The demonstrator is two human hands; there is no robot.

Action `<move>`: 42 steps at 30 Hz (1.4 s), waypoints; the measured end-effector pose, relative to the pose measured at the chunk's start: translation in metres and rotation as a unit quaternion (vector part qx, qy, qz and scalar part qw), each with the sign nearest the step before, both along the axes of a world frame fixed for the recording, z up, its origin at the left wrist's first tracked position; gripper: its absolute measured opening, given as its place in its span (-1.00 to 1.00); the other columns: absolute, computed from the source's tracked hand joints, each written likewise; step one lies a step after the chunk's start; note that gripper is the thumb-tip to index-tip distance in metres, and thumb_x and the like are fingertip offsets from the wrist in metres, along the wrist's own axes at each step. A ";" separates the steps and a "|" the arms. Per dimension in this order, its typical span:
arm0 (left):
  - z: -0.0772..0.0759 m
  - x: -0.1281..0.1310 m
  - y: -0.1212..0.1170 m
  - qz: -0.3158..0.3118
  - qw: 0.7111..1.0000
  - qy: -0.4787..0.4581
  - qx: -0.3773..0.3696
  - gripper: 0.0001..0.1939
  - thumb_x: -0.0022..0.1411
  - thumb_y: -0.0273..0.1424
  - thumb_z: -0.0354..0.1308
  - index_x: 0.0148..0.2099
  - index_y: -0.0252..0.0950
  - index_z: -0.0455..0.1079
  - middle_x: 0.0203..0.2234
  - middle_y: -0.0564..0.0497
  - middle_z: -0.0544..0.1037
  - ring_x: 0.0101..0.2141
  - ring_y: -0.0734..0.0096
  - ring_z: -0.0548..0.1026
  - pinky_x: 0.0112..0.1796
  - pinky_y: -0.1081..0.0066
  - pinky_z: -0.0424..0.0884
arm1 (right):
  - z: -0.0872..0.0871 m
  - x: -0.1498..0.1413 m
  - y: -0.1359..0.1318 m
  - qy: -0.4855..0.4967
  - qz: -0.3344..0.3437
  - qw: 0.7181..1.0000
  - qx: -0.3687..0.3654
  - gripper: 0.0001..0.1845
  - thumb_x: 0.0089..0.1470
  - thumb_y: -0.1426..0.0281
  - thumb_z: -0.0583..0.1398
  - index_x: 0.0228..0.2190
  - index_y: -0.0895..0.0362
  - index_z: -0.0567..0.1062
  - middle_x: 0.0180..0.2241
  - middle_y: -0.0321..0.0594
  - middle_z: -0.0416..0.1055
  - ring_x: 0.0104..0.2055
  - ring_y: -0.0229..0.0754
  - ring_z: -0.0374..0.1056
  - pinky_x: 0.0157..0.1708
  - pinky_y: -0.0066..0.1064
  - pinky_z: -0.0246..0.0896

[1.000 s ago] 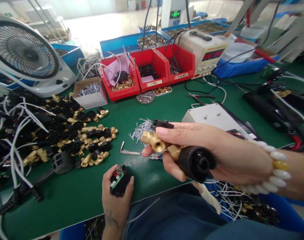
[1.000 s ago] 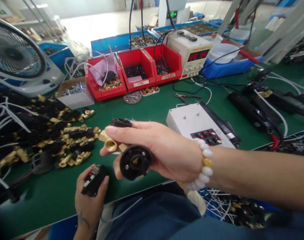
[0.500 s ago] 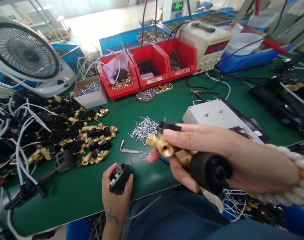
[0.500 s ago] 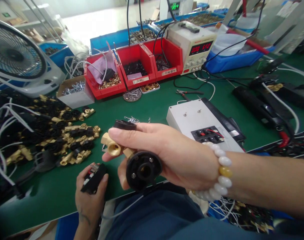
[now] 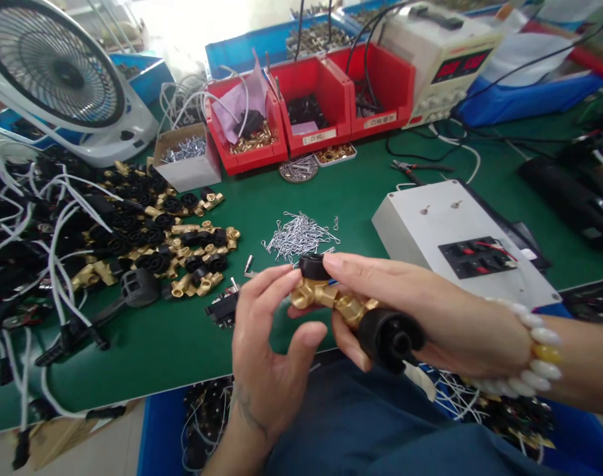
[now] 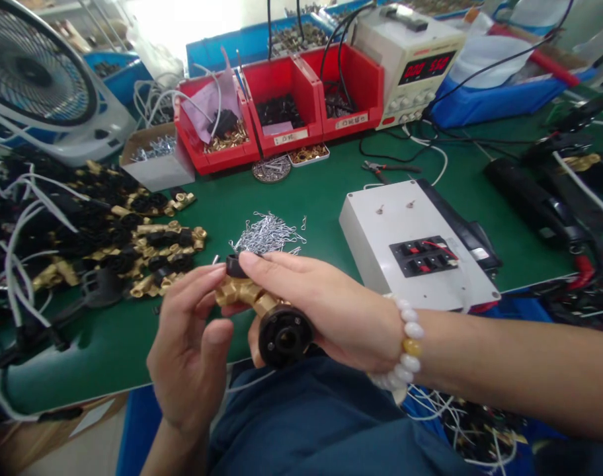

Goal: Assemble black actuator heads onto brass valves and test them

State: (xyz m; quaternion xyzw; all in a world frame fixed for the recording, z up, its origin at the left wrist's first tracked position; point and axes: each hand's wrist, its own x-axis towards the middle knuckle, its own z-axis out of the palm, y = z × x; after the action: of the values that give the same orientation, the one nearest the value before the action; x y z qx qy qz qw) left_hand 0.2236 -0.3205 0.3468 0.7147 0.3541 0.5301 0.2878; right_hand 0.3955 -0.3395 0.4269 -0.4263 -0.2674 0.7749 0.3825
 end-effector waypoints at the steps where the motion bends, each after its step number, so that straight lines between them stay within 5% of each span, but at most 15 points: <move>1: 0.001 0.004 -0.002 0.001 0.998 -0.021 -0.054 -0.69 0.37 -0.20 0.20 0.11 -0.11 0.47 -0.01 -0.01 0.55 -0.03 0.35 0.54 -0.04 0.35 0.54 | -0.001 -0.001 -0.002 -0.002 0.012 1.000 -0.005 -0.61 0.27 0.11 0.18 -0.20 0.22 0.49 -0.65 -0.30 0.38 -0.62 -0.34 0.26 -0.61 -0.55 0.14; 4: 0.001 0.006 -0.003 -0.007 0.975 -0.110 -0.191 -0.83 0.42 -0.26 0.15 -0.02 -0.08 0.53 -0.18 0.13 0.63 -0.21 0.58 0.59 -0.19 0.61 0.52 | -0.001 -0.004 -0.004 -0.008 0.037 0.999 -0.001 -0.59 0.27 0.07 0.17 -0.29 0.19 0.53 -0.66 -0.30 0.38 -0.64 -0.33 0.25 -0.60 -0.52 0.17; 7: 0.000 0.002 -0.003 -0.038 0.956 -0.170 -0.235 -0.81 0.42 -0.22 0.15 -0.02 -0.05 0.55 -0.15 0.15 0.64 -0.16 0.58 0.60 -0.11 0.62 0.50 | 0.001 -0.004 -0.005 -0.016 0.035 0.999 0.022 -0.65 0.25 0.12 0.20 -0.31 0.16 0.56 -0.63 -0.30 0.41 -0.62 -0.33 0.28 -0.57 -0.51 0.21; 31: 0.011 -0.002 -0.016 -0.019 0.966 -0.162 -0.201 -0.86 0.38 -0.27 0.20 -0.08 -0.16 0.52 -0.18 0.08 0.58 -0.23 0.55 0.58 -0.21 0.57 0.53 | 0.004 -0.005 -0.008 -0.063 0.065 0.995 0.031 -0.59 0.22 0.07 0.21 -0.40 0.18 0.54 -0.59 -0.28 0.44 -0.62 -0.37 0.31 -0.61 -0.58 0.18; 34: 0.011 -0.002 -0.017 0.010 0.978 -0.122 -0.168 -0.85 0.39 -0.27 0.19 -0.08 -0.18 0.51 -0.18 0.07 0.58 -0.22 0.53 0.58 -0.22 0.54 0.53 | 0.005 -0.006 -0.008 -0.064 0.059 0.996 0.027 -0.63 0.23 0.10 0.21 -0.37 0.17 0.52 -0.59 -0.29 0.45 -0.61 -0.36 0.32 -0.58 -0.57 0.21; 37: 0.009 -0.002 -0.019 0.070 0.994 -0.068 -0.056 -0.84 0.33 -0.29 0.26 -0.07 -0.18 0.49 -0.16 0.05 0.56 -0.13 0.44 0.55 -0.12 0.42 0.52 | -0.002 -0.007 -0.009 -0.038 0.055 0.998 0.019 -0.65 0.25 0.11 0.20 -0.30 0.16 0.50 -0.61 -0.30 0.43 -0.61 -0.37 0.32 -0.59 -0.61 0.20; 42: 0.003 -0.004 -0.024 0.094 0.993 -0.018 0.073 -0.61 0.18 -0.27 0.40 0.04 -0.12 0.45 -0.09 0.03 0.52 -0.06 0.31 0.53 -0.01 0.24 0.52 | -0.018 -0.007 -0.010 0.018 0.043 0.999 0.023 -0.57 0.26 0.07 0.18 -0.36 0.21 0.49 -0.61 -0.28 0.40 -0.61 -0.40 0.31 -0.61 -0.65 0.18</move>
State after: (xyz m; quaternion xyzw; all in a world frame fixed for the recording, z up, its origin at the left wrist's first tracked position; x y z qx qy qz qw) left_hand 0.2198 -0.3450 0.3494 0.6875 0.3746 0.5922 0.1905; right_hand 0.3881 -0.3492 0.4090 -0.3919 -0.2963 0.7916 0.3633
